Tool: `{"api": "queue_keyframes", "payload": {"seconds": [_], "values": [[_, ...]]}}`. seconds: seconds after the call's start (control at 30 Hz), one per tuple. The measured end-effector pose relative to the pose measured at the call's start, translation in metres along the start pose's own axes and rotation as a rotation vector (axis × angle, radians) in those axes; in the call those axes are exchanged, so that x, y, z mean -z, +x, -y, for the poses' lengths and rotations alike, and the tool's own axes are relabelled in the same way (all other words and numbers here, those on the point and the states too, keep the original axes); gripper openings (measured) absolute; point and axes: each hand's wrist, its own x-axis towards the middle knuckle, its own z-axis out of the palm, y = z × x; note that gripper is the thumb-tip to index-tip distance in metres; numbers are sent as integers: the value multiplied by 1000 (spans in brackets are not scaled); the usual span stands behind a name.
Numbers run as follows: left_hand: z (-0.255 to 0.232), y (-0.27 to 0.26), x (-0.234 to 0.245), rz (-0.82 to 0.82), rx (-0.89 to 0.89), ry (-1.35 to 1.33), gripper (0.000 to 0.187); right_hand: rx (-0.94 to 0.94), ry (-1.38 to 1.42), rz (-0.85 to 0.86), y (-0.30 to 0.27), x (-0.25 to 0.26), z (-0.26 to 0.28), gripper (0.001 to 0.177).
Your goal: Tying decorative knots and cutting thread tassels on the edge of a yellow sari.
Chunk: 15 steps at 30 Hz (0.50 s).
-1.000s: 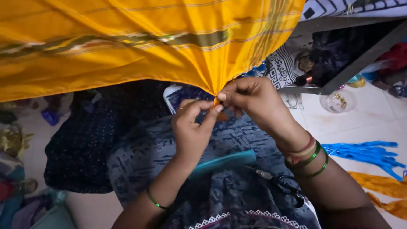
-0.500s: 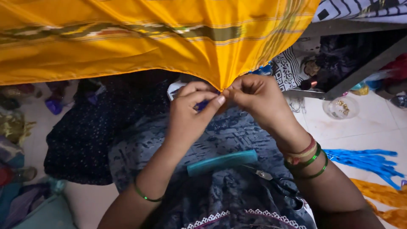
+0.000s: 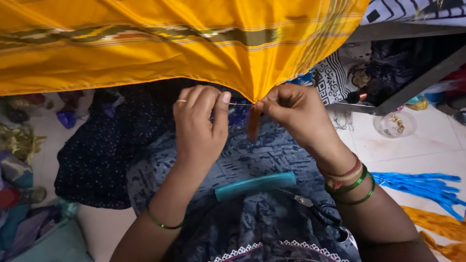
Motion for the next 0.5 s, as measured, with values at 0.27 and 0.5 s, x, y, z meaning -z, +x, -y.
{"api": "queue_keyframes", "payload": {"seconds": [0.27,0.5], "values": [[0,-12,-19,131,345,-771,20,47,-99,-104,2,0,-10,16],[8,-13,-29,-75,-15,-16,12,123,-108,-133,2,4,-21,12]]}}
